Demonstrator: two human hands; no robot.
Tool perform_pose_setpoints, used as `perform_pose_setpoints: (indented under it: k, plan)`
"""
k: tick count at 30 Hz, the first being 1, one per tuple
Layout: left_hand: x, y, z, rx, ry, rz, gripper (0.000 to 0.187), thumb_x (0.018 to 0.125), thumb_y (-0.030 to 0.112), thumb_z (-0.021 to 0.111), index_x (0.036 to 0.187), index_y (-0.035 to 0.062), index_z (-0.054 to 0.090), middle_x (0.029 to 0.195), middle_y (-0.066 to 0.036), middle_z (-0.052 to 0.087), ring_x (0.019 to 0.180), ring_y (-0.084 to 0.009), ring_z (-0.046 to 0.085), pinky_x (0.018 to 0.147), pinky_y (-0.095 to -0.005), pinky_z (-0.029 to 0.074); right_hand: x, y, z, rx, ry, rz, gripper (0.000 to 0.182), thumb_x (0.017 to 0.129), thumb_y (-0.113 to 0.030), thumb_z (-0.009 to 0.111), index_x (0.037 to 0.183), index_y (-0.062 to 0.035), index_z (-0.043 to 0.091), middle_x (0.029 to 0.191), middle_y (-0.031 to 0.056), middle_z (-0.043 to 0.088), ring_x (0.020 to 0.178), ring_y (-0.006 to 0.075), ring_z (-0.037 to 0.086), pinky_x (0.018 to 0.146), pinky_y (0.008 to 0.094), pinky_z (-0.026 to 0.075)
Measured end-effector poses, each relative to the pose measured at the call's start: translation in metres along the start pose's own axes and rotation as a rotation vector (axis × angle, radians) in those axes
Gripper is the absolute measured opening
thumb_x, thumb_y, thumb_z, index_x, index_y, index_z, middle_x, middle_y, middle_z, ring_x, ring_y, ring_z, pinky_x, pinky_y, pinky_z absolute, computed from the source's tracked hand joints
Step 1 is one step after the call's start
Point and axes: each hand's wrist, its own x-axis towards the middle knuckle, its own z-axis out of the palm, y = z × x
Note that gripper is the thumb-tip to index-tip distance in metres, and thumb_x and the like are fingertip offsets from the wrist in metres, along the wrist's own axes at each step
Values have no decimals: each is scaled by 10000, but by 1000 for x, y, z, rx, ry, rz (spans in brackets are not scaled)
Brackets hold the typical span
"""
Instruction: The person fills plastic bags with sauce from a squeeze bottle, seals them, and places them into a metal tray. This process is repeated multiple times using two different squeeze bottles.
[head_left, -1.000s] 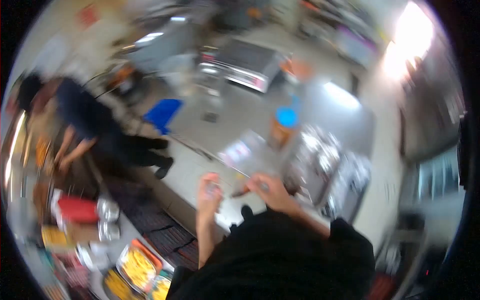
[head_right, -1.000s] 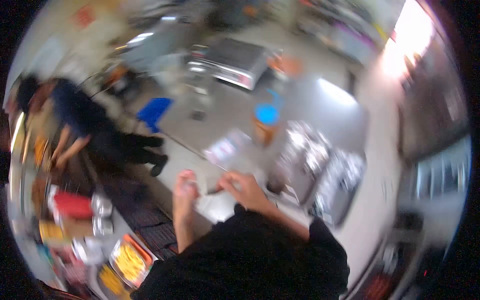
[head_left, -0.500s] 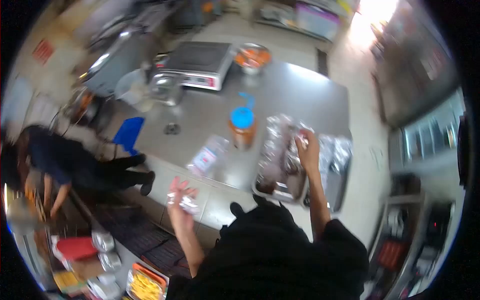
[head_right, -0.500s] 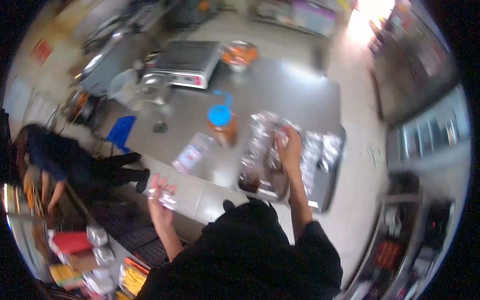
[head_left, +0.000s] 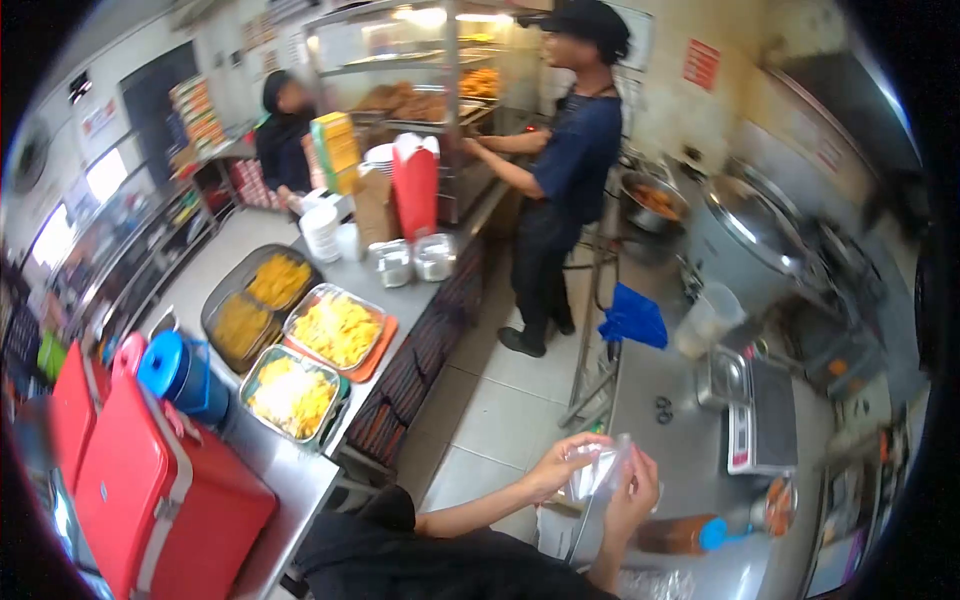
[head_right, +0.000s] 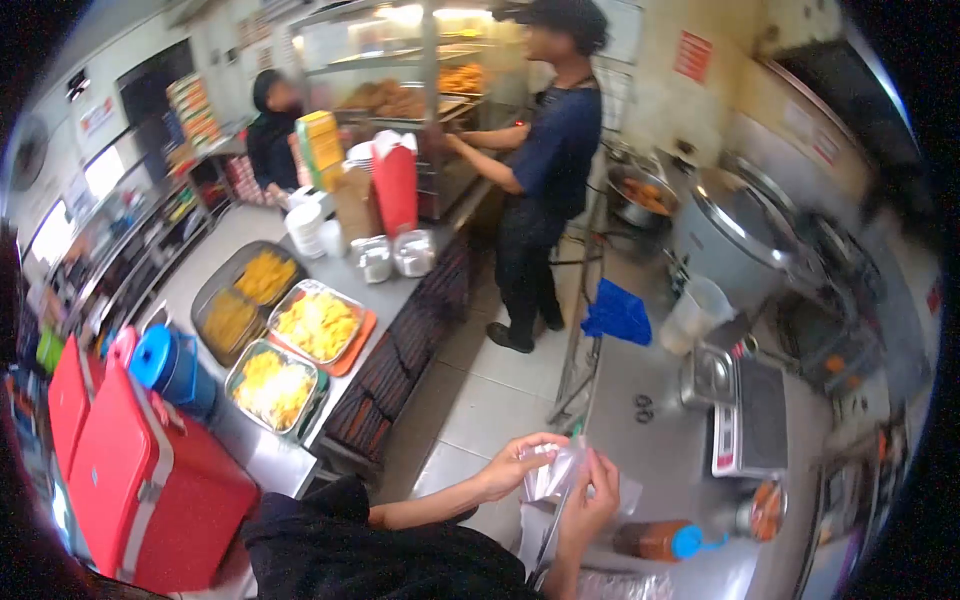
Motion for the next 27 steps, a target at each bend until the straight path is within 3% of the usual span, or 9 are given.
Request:
perform_pose_setpoints:
  k: [2, 4, 6, 9, 12, 15, 19, 22, 27]
  plan:
    - [-4, 1, -7, -32, 132, 80, 303, 896, 136, 496, 1191, 65, 492, 1101, -29, 541, 996, -95, 491, 866, -236, 392, 5, 5, 12, 74, -28, -21, 156, 836, -46, 541, 942, 43, 613, 858, 110, 614, 741, 185, 586, 653, 267, 457]
    - [-9, 7, -9, -113, 221, 81, 233, 897, 169, 509, 1104, 64, 515, 978, -8, 538, 893, -75, 494, 796, -219, 405, 8, 0, 20, 249, -89, 196, 164, 843, -42, 538, 962, 44, 609, 886, 87, 607, 770, 137, 573, 686, 243, 458]
    - [-13, 9, -15, -246, 251, 140, 124, 911, 203, 488, 932, 82, 506, 903, 14, 522, 741, -40, 485, 577, -190, 387, 8, -1, 27, 313, -132, 235, 146, 838, -25, 542, 953, 45, 597, 879, 75, 599, 784, 120, 565, 700, 236, 456]
    - [-22, 19, -20, -262, 274, 86, 137, 909, 209, 495, 832, 110, 439, 854, 16, 493, 640, -36, 428, 500, -184, 324, 6, 0, 32, 394, -169, 251, 95, 820, 8, 561, 911, 38, 569, 859, 58, 586, 798, 104, 559, 717, 227, 451]
    - [-23, 17, -27, -8, 273, 47, 126, 900, 165, 498, 813, 123, 417, 894, -11, 498, 602, -51, 413, 500, -189, 336, 4, -7, 31, 475, -162, 271, 74, 803, 25, 586, 853, 19, 532, 843, 49, 576, 800, 102, 558, 725, 224, 445]
    - [-20, 13, -19, -100, 270, 284, 86, 865, 94, 516, 923, 111, 455, 874, -15, 486, 544, -45, 408, 496, -194, 363, 4, -10, 28, 538, -147, 297, 96, 801, 17, 599, 837, -3, 511, 839, 45, 572, 769, 93, 555, 693, 211, 443]
    - [-27, 18, -19, -175, 191, 111, 372, 855, 53, 515, 1193, 129, 378, 828, -5, 498, 540, -31, 417, 458, -177, 349, 3, -19, 16, 577, -121, 375, 107, 814, -3, 596, 870, -29, 509, 835, 44, 580, 657, 68, 547, 560, 174, 423]
    - [-33, 10, -15, 12, 82, 1, 332, 871, 127, 546, 1169, 136, 399, 739, 32, 490, 504, -21, 394, 423, -179, 325, -2, -17, 16, 561, -111, 342, 95, 824, -17, 591, 868, -30, 507, 825, 45, 591, 611, 60, 546, 488, 159, 391]
    - [-38, 17, 2, 94, 77, -42, 174, 853, 194, 607, 803, 28, 594, 620, 39, 513, 505, -28, 428, 421, -188, 329, -9, -22, 19, 525, -43, 298, 126, 779, 31, 616, 865, -4, 531, 840, 54, 608, 702, 100, 591, 602, 188, 467]
